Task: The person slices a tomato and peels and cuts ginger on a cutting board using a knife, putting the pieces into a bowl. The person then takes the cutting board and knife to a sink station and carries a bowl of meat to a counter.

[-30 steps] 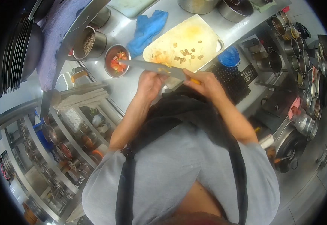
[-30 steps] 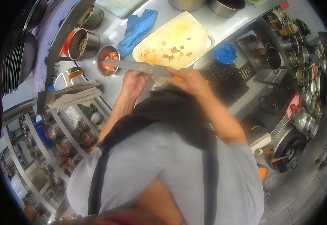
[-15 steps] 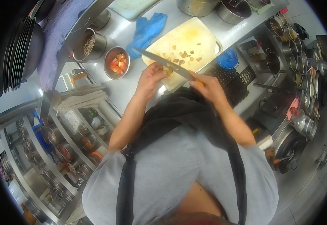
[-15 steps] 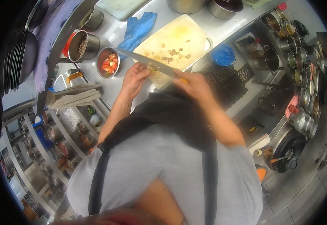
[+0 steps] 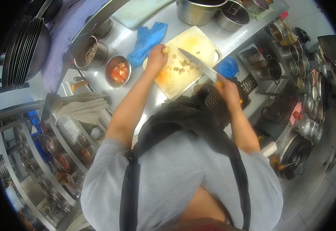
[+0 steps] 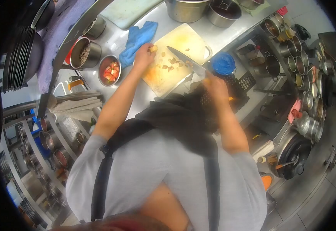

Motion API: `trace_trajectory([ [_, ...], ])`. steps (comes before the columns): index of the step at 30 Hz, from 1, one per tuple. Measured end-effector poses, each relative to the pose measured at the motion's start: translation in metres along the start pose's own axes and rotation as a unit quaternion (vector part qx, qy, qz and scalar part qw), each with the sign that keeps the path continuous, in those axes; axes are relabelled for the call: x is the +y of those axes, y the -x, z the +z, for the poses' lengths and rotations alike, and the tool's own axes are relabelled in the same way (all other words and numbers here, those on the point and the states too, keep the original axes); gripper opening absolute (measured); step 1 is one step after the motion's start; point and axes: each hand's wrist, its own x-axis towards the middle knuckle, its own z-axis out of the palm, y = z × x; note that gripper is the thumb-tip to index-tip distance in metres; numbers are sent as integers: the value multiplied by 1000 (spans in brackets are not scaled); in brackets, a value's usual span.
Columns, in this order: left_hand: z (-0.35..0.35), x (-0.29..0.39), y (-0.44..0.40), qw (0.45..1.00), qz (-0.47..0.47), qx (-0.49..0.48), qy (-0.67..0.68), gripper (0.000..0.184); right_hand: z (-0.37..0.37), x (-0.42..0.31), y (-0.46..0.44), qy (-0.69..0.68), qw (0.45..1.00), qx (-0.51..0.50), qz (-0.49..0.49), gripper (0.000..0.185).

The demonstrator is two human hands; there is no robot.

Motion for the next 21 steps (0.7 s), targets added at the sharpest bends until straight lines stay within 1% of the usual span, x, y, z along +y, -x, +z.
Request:
trace_trajectory([
  [2, 26, -22, -16, 986, 109, 18, -123, 30, -14, -2, 6, 14, 998, -12, 67, 51],
  [3, 29, -22, -17, 986, 115, 13, -121, 30, -19, 0, 9, 15, 997, -6, 73, 51],
  [5, 37, -25, -17, 976, 171, 54, -120, 30, -25, 3, 17, 33, 996, -3, 84, 52],
  [6, 38, -11, -9, 976, 176, 43, -120, 30, -27, 4, 22, 30, 995, 1, 95, 52],
  [8, 35, 37, 16, 941, 290, 108, -134, 33, -33, 2, 26, 31, 996, -6, 80, 51],
  [9, 42, 51, 25, 926, 361, 51, -98, 40, -34, -1, 27, 29, 996, -10, 85, 51],
  [10, 62, 42, 30, 899, 433, -32, -54, 42, -34, -5, 25, 31, 997, -21, 71, 50],
  [11, 57, 83, 56, 889, 435, -74, -122, 43, -35, -8, 22, 32, 998, -31, 55, 50],
  [12, 65, 91, 68, 862, 453, -119, -196, 45, -35, -11, 20, 29, 998, -33, 50, 50],
  [13, 69, 91, 71, 862, 450, -116, -200, 45, -35, -13, 18, 23, 999, -40, 27, 50],
  [15, 78, 82, 77, 873, 411, -172, -197, 48, -36, -8, 19, 17, 999, -50, 2, 49],
  [16, 76, 74, 76, 874, 410, -170, -198, 48, -36, 3, 23, 22, 999, -46, 2, 50],
  [17, 69, 62, 71, 883, 367, -154, -249, 48, -38, 11, 28, 28, 999, -42, 4, 50],
  [18, 62, 49, 68, 888, 322, -137, -299, 49, -48, 8, 34, 29, 997, -54, 40, 49],
  [19, 55, 34, 65, 889, 320, -135, -298, 49, -48, 16, 40, 30, 997, -55, 37, 49],
  [21, 45, 9, 56, 943, 244, -109, -200, 51, -45, 37, 46, 10, 998, -36, 50, 46],
])
